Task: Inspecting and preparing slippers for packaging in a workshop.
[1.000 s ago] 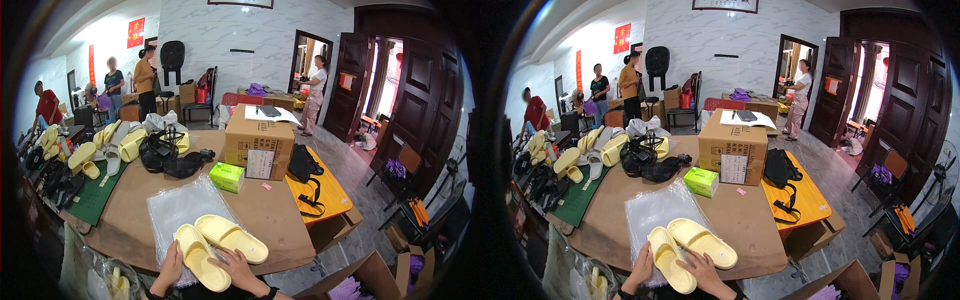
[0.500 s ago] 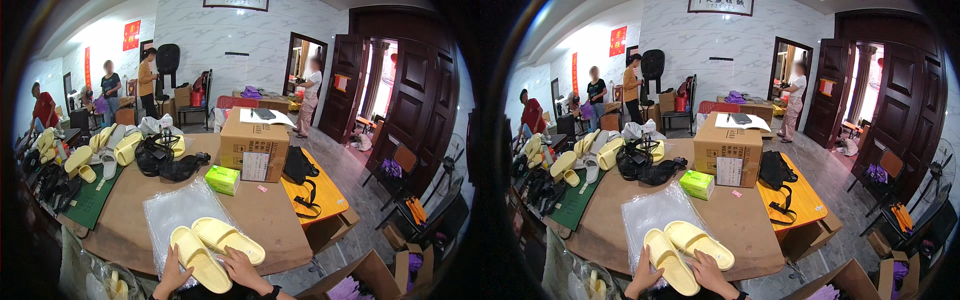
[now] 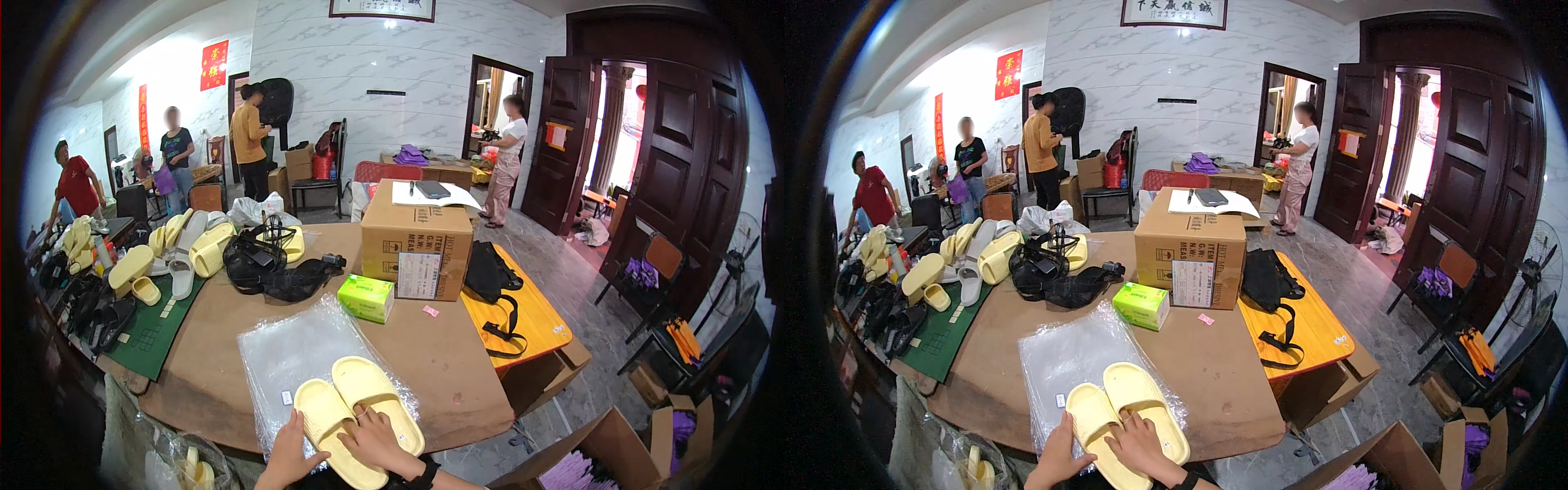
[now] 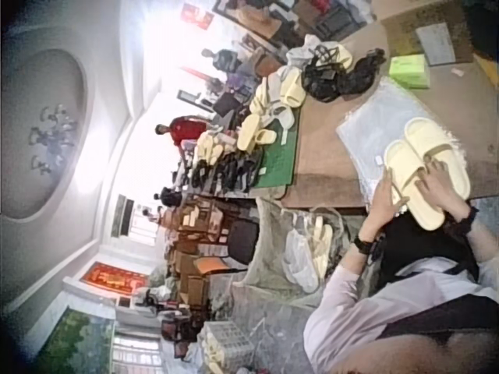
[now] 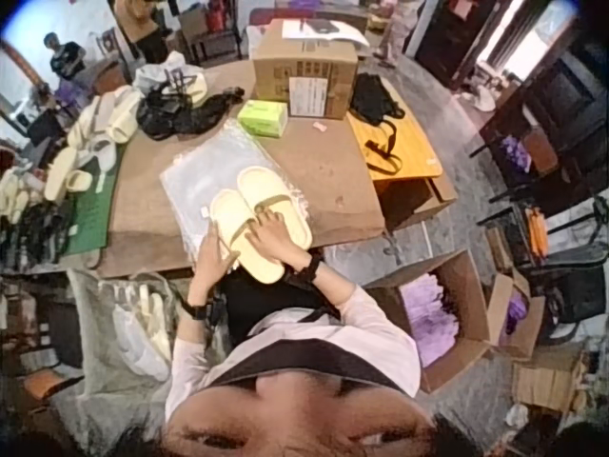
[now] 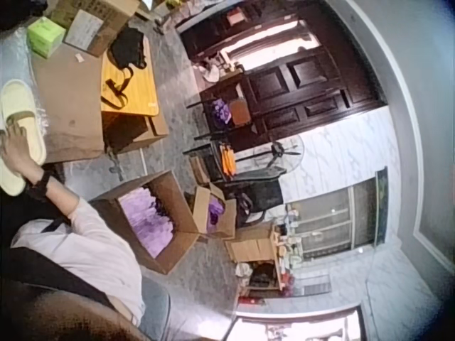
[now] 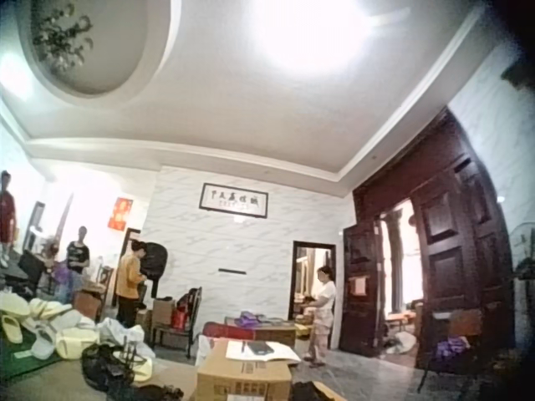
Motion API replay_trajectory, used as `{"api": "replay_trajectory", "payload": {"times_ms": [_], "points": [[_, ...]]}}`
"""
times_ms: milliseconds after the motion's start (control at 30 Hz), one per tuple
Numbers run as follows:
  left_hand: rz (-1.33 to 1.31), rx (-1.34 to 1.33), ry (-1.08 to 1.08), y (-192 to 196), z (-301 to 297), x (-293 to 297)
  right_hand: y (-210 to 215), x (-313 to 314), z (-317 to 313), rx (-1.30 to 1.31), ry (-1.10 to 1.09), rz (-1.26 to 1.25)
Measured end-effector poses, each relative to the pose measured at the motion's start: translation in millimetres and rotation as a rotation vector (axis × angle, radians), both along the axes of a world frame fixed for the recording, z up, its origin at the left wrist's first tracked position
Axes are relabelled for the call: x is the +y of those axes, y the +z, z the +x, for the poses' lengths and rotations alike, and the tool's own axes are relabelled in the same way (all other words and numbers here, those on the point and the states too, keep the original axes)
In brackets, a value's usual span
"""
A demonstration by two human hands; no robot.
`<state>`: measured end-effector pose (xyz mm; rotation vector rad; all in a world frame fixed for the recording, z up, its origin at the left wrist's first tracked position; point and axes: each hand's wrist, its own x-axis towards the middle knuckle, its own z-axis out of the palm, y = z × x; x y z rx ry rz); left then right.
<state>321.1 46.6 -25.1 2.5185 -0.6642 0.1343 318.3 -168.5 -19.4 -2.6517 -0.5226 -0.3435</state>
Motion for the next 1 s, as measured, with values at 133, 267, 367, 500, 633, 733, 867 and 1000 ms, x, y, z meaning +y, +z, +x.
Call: {"api": "replay_trajectory", "payload": {"times_ms": [133, 267, 367, 500, 633, 733, 867, 1000], "points": [[-0.185, -0.032, 0.126, 1, -34, -20, -6, 1, 3, -0.010, -0.053, -0.053], [0.174, -0.234, 0.096, -27, -41, -7, 3, -7, -2, -0.042, -0.085, -0.005], [0.187, -0.110, 0.120, -19, -44, -5, 7, -18, -10, -0.108, -0.110, 0.076], [0.225, -0.064, 0.034, 7, -45, -16, 11, -38, -26, -0.176, -0.045, 0.215], [0.196, -0.159, 0.018, 3, -43, -16, 34, -35, -53, -0.205, 0.047, 0.311], [0.058, -0.152, -0.051, -15, -33, -7, 41, -31, -62, -0.151, 0.105, 0.409], [0.000, -0.021, -0.085, 18, -26, -9, 48, -19, -64, -0.161, 0.157, 0.417], [-0.153, -0.275, -0.108, -20, -19, 6, 51, -23, -68, -0.159, 0.225, 0.455]]}}
